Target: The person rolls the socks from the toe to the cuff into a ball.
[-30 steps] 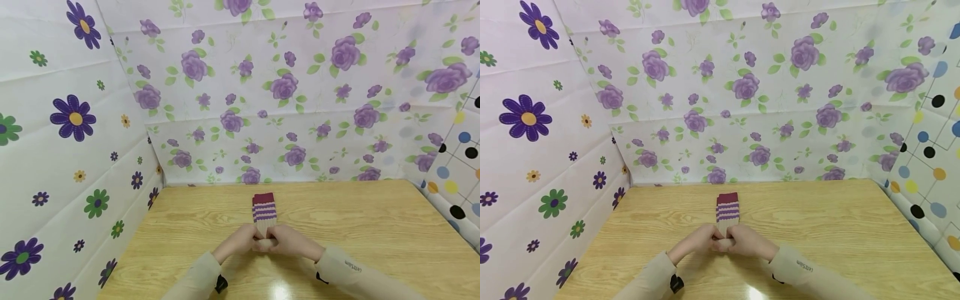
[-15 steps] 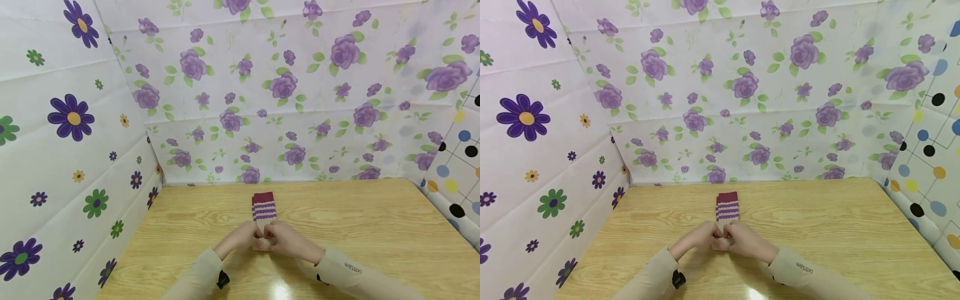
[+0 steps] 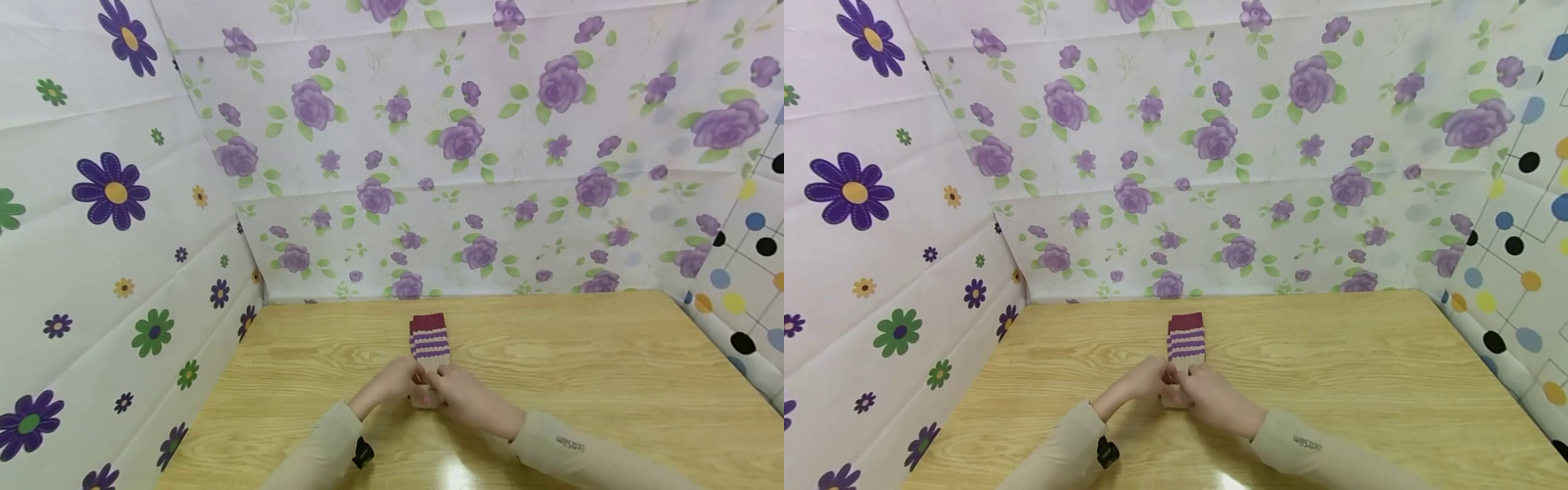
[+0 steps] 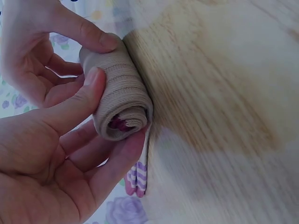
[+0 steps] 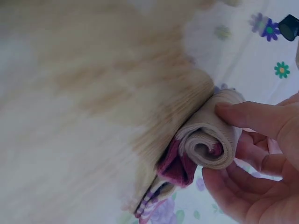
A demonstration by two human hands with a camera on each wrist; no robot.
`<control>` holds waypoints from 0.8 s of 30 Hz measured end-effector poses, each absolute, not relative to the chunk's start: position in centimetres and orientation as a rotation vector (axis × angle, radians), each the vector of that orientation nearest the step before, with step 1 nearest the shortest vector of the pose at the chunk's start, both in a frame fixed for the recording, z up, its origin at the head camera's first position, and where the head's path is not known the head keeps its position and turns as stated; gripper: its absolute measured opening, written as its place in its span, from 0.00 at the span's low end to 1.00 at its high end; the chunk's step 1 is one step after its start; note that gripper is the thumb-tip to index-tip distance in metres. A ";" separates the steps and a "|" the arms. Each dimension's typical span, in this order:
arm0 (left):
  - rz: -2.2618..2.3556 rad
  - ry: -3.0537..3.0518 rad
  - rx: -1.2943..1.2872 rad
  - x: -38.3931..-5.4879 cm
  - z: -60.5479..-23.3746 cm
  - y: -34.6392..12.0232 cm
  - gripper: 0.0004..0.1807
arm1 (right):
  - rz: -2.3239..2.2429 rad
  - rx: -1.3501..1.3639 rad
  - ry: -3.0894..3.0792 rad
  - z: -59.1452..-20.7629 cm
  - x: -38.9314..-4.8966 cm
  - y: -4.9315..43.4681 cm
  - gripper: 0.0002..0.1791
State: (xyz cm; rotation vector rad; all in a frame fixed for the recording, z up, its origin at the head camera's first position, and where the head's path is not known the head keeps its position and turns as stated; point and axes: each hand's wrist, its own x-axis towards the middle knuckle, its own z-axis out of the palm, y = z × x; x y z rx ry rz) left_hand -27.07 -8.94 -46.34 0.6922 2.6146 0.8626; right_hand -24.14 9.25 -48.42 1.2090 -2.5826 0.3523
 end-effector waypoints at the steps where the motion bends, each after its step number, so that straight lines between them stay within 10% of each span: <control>1: 0.876 2.619 0.676 -27.1 -46.4 -9.0 0.09 | 0.341 1.210 -2.562 -48.5 -24.2 9.2 0.15; 24: 1.050 2.758 0.627 -26.7 -47.4 -8.7 0.08 | 0.398 1.304 -2.721 -47.8 -26.3 9.6 0.07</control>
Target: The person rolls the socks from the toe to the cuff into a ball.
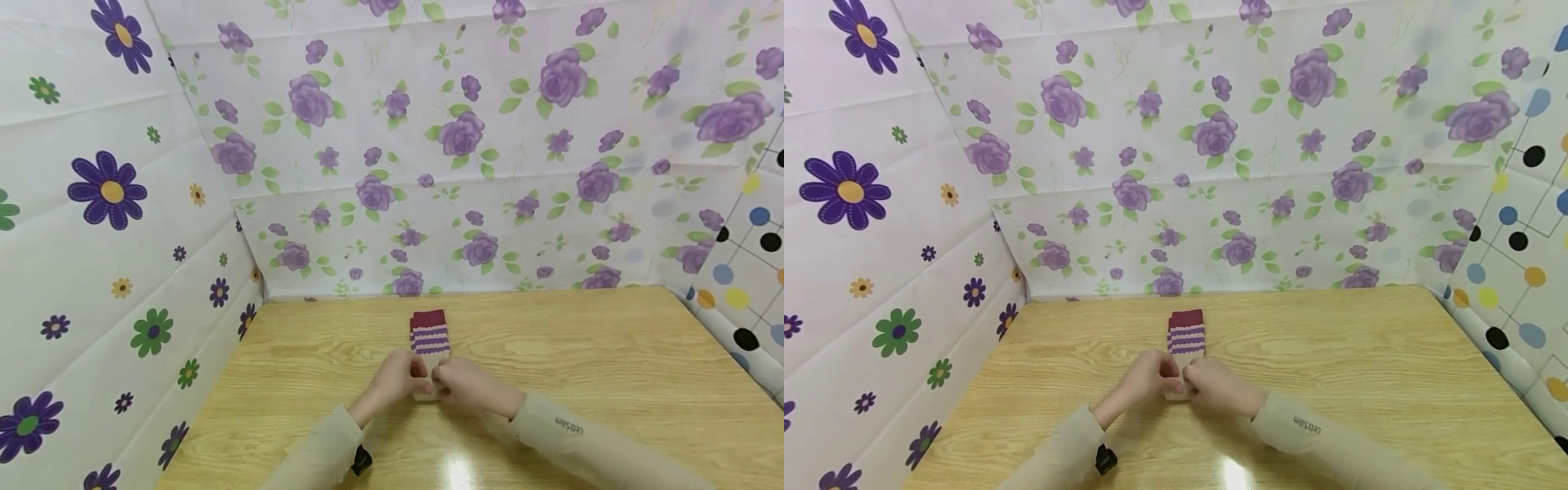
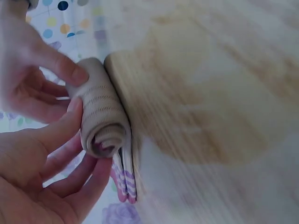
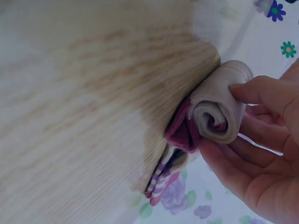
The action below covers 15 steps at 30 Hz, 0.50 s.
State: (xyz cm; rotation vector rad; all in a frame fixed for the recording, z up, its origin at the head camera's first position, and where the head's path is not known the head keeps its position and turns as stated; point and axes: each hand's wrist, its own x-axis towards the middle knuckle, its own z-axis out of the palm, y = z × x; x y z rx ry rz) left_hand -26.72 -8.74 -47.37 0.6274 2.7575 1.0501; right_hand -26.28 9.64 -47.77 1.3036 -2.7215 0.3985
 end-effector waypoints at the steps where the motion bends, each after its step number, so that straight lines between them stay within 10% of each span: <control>1: 1.045 2.766 0.651 -26.6 -47.4 -8.6 0.07 | 0.415 1.304 -2.737 -47.8 -26.4 9.7 0.05; 15: 0.812 2.912 0.875 -25.4 -46.8 -7.9 0.04 | 0.612 1.336 -2.804 -48.0 -27.9 10.1 0.04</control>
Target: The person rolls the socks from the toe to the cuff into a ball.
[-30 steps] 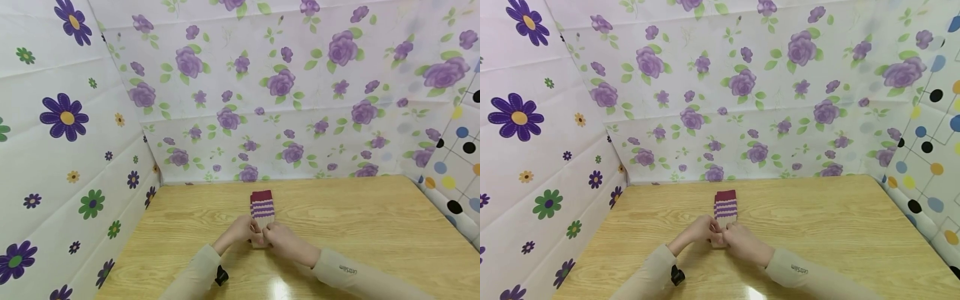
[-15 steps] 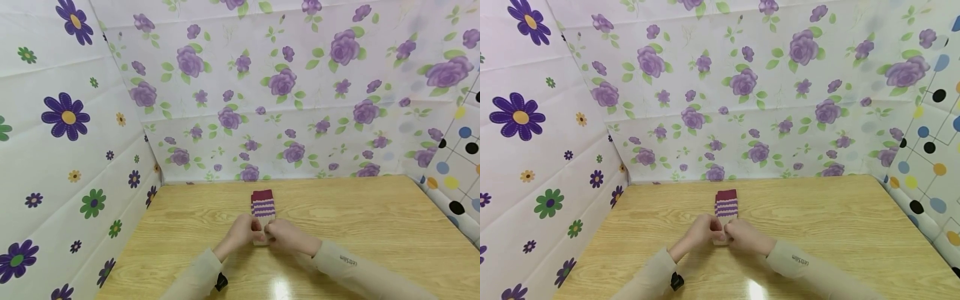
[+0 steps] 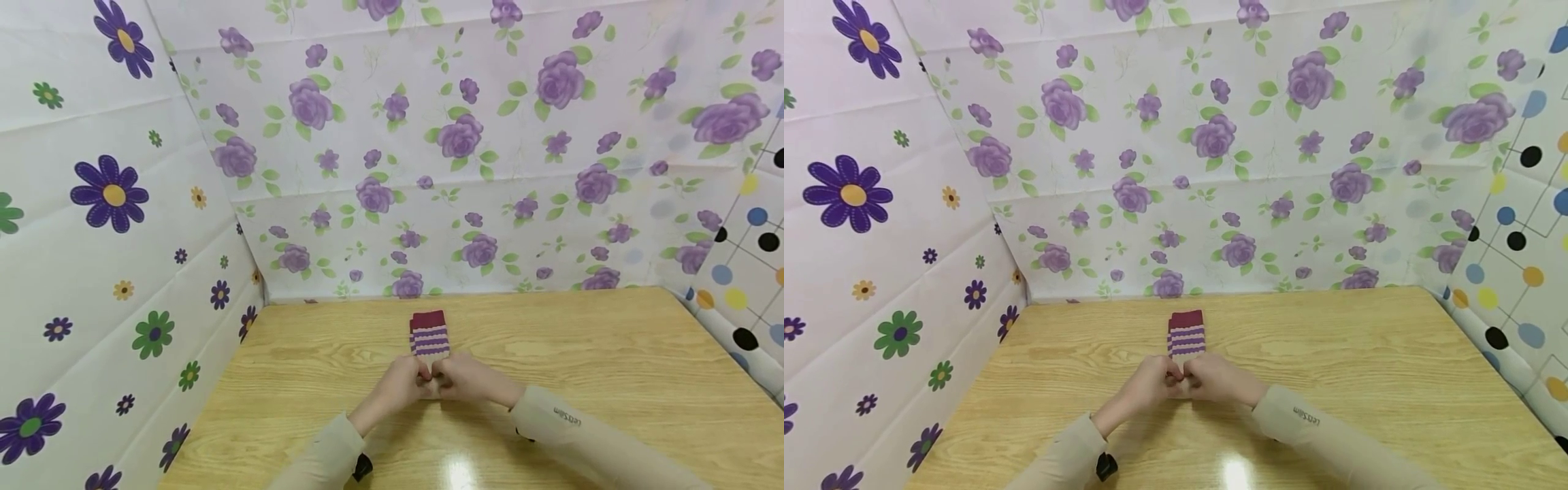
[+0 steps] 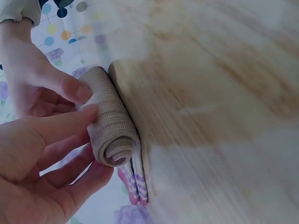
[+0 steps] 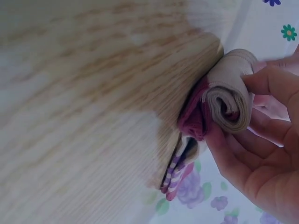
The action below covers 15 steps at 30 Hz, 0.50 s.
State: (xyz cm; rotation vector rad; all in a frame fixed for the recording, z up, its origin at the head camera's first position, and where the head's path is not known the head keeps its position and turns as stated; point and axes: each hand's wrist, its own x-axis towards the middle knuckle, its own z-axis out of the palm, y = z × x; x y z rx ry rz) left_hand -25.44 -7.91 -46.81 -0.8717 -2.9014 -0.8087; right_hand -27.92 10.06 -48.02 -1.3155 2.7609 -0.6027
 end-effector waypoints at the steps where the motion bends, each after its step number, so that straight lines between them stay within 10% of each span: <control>1: -0.773 -2.899 -0.891 -25.5 -46.8 -7.9 0.06 | -0.612 -1.307 2.750 -48.0 -28.0 10.1 0.04; 15: -0.594 -2.925 -0.950 -25.7 -47.3 -7.5 0.18 | -0.779 -1.127 2.562 -47.6 -29.1 11.0 0.01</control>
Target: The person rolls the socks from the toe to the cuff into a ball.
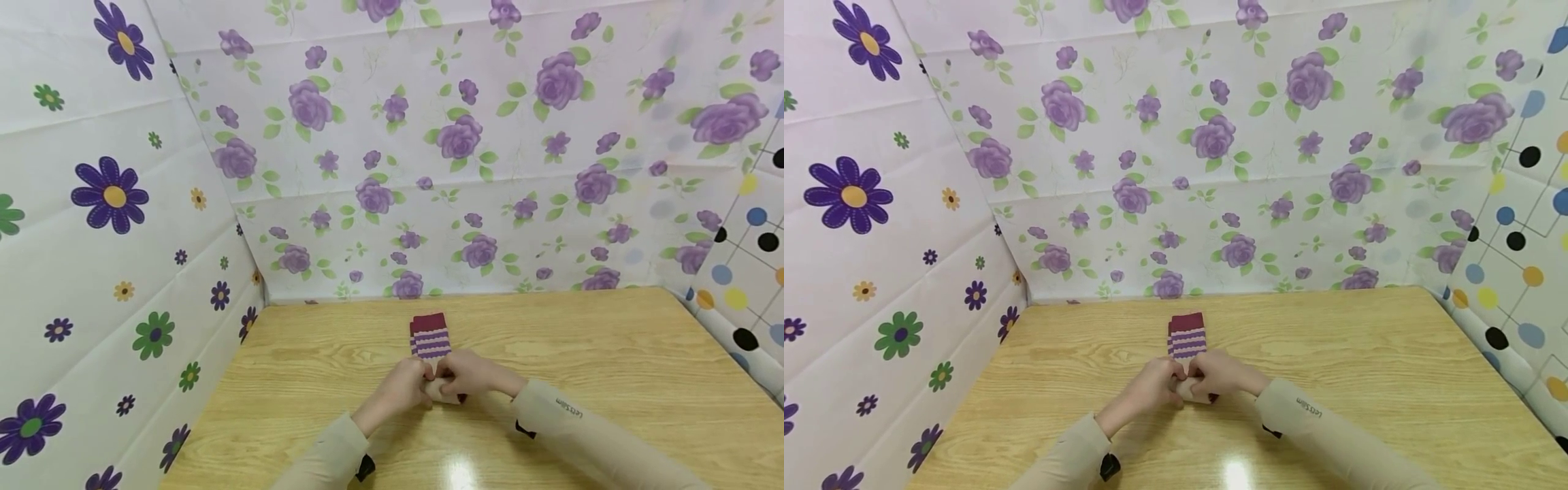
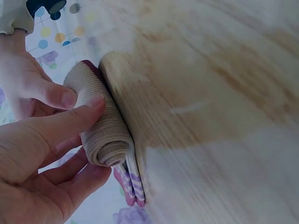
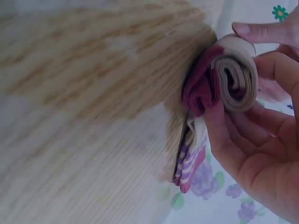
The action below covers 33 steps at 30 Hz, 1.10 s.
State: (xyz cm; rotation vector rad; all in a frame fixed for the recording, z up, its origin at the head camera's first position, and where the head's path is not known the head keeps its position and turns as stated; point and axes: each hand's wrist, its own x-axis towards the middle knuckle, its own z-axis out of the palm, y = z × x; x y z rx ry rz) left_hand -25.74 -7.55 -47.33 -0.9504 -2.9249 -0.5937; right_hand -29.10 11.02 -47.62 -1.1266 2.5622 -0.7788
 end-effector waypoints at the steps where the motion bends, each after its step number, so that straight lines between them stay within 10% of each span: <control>1: -0.594 -2.928 -0.948 -25.7 -47.4 -7.5 0.18 | -0.782 -1.124 2.552 -47.6 -29.2 11.1 0.02; 33: -0.885 -3.027 -0.940 -27.4 -47.1 -7.5 0.09 | -0.673 -1.350 2.802 -47.0 -27.3 11.1 0.07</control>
